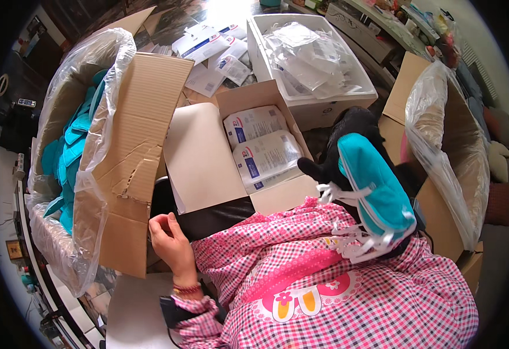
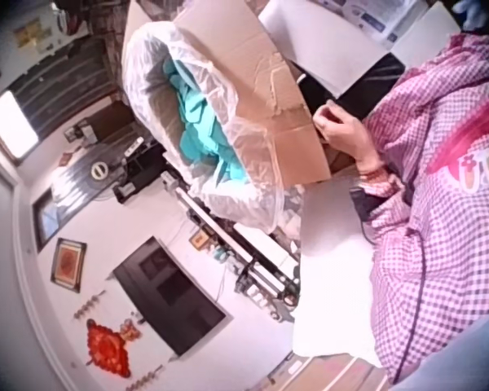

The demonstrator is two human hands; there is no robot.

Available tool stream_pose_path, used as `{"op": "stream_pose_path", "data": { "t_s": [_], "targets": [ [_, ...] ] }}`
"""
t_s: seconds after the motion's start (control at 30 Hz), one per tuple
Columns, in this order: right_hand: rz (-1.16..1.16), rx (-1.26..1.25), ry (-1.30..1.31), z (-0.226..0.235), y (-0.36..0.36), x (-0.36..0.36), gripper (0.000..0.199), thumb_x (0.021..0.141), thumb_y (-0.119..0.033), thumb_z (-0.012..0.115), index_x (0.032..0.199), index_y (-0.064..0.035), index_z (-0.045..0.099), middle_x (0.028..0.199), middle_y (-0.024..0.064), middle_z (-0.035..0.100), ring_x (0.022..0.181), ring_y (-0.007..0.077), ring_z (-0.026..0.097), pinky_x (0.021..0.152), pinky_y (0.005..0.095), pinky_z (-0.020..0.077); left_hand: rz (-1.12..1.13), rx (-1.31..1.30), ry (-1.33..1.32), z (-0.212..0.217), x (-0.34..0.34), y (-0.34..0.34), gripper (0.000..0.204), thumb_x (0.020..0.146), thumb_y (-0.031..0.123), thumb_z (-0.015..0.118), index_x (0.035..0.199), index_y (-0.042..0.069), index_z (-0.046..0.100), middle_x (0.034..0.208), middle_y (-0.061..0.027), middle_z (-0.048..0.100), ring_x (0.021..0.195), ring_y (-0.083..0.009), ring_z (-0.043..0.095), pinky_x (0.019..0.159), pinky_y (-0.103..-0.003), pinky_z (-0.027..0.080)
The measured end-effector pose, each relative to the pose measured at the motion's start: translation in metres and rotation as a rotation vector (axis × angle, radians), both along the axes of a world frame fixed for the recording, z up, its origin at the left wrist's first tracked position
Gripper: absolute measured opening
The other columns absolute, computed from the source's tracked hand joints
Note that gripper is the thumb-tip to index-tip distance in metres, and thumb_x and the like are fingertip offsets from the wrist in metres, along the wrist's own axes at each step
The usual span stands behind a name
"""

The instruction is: Inspecting and packing medical face masks into boxes.

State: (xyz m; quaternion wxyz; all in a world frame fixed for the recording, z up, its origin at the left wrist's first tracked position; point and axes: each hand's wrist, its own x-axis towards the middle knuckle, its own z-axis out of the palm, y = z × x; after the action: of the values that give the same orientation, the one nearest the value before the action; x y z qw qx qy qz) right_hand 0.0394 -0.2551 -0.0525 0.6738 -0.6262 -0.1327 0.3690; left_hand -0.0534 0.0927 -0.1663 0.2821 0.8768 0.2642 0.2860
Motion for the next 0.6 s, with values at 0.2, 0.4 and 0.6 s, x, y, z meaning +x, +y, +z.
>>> {"op": "stream_pose_path", "data": {
  "t_s": [0.2,0.4,0.6],
  "targets": [
    [-0.081,0.128,0.085,-0.040,0.042,0.012,0.021,0.091,-0.019,0.066,0.106,-0.0049,0.066,0.086,0.0096,0.068,0.069,0.0234,0.066,0.062,0.0352,0.0558,-0.620,-0.730,-0.202,0.069,0.008,-0.112,0.012,0.094,0.003,0.067,0.095,0.002,0.056,0.080,-0.0015,0.060,0.068,-0.0075,0.058,0.060,-0.022,0.048],
    [-0.157,0.145,0.116,-0.026,0.031,0.006,0.021,0.091,-0.019,0.066,0.107,-0.0052,0.066,0.086,0.0095,0.068,0.069,0.0233,0.066,0.062,0.0352,0.0558,-0.844,-1.087,0.007,0.075,0.043,-0.158,0.024,0.089,0.004,0.074,0.103,0.001,0.054,0.087,-0.0041,0.066,0.080,-0.0108,0.068,0.067,-0.022,0.056],
    [-0.177,0.178,0.123,-0.032,0.026,0.007,0.021,0.092,-0.020,0.066,0.107,-0.0054,0.066,0.087,0.0095,0.068,0.069,0.0232,0.066,0.062,0.0351,0.0559,-0.796,-1.303,0.022,0.068,0.051,-0.165,0.017,0.092,0.006,0.072,0.100,0.001,0.058,0.088,-0.0064,0.069,0.077,-0.0119,0.069,0.069,-0.023,0.057]
  ]
}}
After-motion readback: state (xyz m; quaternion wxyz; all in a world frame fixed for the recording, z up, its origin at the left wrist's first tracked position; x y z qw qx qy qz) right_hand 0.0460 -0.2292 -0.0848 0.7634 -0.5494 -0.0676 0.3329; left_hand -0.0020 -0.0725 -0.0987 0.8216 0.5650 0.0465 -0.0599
